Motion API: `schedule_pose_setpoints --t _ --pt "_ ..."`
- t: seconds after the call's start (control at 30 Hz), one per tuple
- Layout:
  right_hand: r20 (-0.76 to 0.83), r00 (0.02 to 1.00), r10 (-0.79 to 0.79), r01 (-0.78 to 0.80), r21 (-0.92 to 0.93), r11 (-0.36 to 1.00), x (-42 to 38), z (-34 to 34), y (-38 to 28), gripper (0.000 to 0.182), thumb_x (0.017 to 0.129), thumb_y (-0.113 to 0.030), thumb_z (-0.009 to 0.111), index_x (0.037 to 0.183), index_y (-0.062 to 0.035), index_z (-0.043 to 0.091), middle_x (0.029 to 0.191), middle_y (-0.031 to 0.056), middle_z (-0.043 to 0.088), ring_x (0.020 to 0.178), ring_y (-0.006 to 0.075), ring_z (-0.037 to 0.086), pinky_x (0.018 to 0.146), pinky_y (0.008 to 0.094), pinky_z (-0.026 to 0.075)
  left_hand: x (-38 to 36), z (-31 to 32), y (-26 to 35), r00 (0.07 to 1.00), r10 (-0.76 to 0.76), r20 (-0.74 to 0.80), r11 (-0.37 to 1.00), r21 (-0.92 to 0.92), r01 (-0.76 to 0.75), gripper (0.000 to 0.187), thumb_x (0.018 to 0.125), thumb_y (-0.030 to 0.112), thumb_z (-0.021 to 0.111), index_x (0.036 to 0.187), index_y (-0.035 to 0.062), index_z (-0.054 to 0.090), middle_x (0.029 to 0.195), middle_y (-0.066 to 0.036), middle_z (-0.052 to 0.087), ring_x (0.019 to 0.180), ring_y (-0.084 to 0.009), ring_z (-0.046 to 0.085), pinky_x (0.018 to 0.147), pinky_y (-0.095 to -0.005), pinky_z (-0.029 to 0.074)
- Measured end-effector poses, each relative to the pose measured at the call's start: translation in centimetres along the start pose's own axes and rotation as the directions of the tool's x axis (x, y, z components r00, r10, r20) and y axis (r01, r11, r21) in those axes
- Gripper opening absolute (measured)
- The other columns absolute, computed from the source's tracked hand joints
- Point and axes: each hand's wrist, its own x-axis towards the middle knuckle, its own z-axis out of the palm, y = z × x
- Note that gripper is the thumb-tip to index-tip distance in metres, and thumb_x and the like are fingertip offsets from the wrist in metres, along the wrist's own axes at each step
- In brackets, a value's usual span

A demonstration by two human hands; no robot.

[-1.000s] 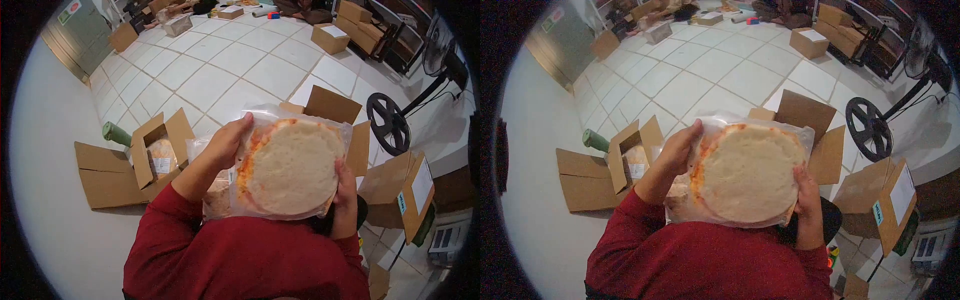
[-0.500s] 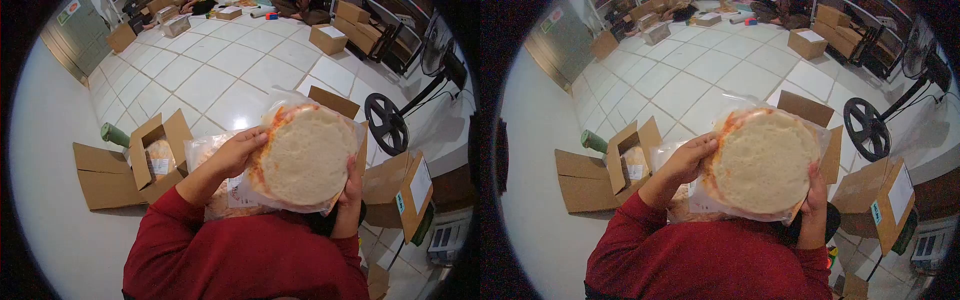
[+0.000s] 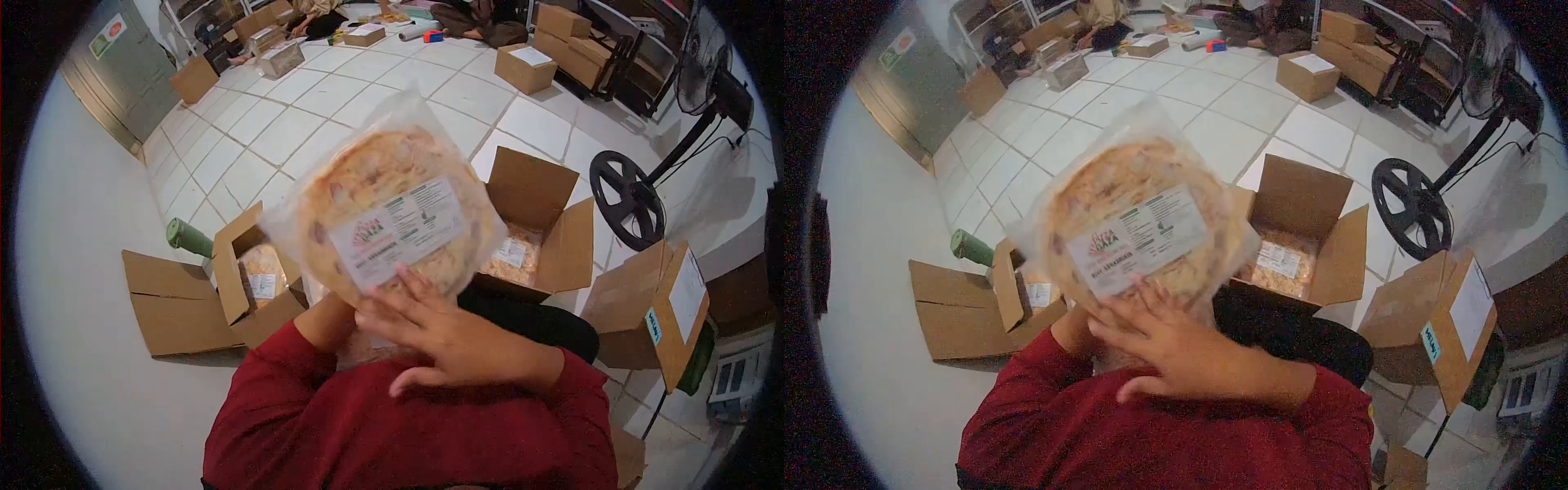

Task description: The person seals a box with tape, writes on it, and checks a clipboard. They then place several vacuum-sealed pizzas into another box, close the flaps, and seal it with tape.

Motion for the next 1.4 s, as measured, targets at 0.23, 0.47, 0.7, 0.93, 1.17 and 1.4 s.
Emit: schedule_pose_setpoints --t 0.23,0.47,0.7,0.93,1.17,1.4 --pt "-0.330 0.513 0.792 -0.271 0.814 0.514 -6.8 -3.3 15.2 0.031 0.081 -0.027 0.048 0.098 -0.0009 0.050 0.092 0.0088 0.053 0.082 0.0165 0.052 0.070 0.0309 0.043 -2.2 -4.2 0.6 0.988 -0.142 -0.058 0.983 -0.121 0.135 0.088 0.067 0.071 0.031 0.130 0.0118 0.013 0.132 -0.013 0.017 0.119 -0.0289 0.023 0.095 -0.0405 0.023" --pt "0.208 -0.497 0.843 -0.761 0.361 -0.538 -18.1 2.3 29.5 0.043 0.070 -0.041 0.059 0.090 -0.0044 0.049 0.081 0.0053 0.048 0.063 0.0139 0.047 0.055 0.0281 0.042 -2.4 -4.9 0.6 0.958 -0.283 -0.051 0.921 -0.293 0.256 0.087 0.067 0.069 0.032 0.129 0.0109 0.013 0.132 -0.013 0.018 0.118 -0.0289 0.024 0.095 -0.0406 0.024" --pt "-0.049 -0.262 0.964 -0.366 0.929 -0.052 -19.5 7.3 30.4 0.023 0.066 -0.028 0.057 0.077 -0.0078 0.051 0.067 0.0038 0.046 0.049 0.0130 0.040 0.045 0.0252 0.034 -2.1 -4.8 0.7 0.911 -0.409 -0.049 0.844 -0.399 0.358 0.087 0.068 0.068 0.033 0.129 0.0100 0.013 0.131 -0.014 0.019 0.118 -0.0289 0.025 0.094 -0.0407 0.025" --pt "0.163 -0.199 0.966 -0.560 0.790 -0.248 -23.7 9.8 33.1 0.013 0.062 -0.020 0.056 0.065 -0.0103 0.048 0.056 0.0027 0.045 0.046 0.0151 0.039 0.042 0.0253 0.030 -1.9 -4.3 0.2 0.859 -0.509 0.059 0.694 -0.562 0.450 0.086 0.069 0.067 0.034 0.129 0.0091 0.014 0.131 -0.014 0.020 0.117 -0.0289 0.026 0.094 -0.0408 0.026" --pt "0.005 -0.255 0.967 -0.873 0.428 -0.233 -22.8 7.8 33.5 0.023 0.061 -0.021 0.062 0.071 -0.0023 0.054 0.061 0.0082 0.054 0.051 0.0201 0.049 0.047 0.0309 0.038 -3.0 -5.9 0.3 0.811 -0.560 0.171 0.523 -0.686 0.506 0.085 0.069 0.066 0.035 0.129 0.0083 0.014 0.131 -0.015 0.021 0.117 -0.0288 0.027 0.093 -0.0410 0.027" --pt "-0.052 -0.053 0.997 -0.695 0.719 0.001 -18.1 5.1 29.2 0.043 0.060 -0.005 0.060 0.099 0.0057 0.045 0.095 0.0161 0.053 0.077 0.0215 0.054 0.067 0.0294 0.043 -3.9 -6.7 0.5 0.780 -0.575 0.247 0.386 -0.759 0.525 0.085 0.070 0.065 0.036 0.129 0.0074 0.015 0.130 -0.015 0.022 0.116 -0.0288 0.028 0.093 -0.0411 0.028"
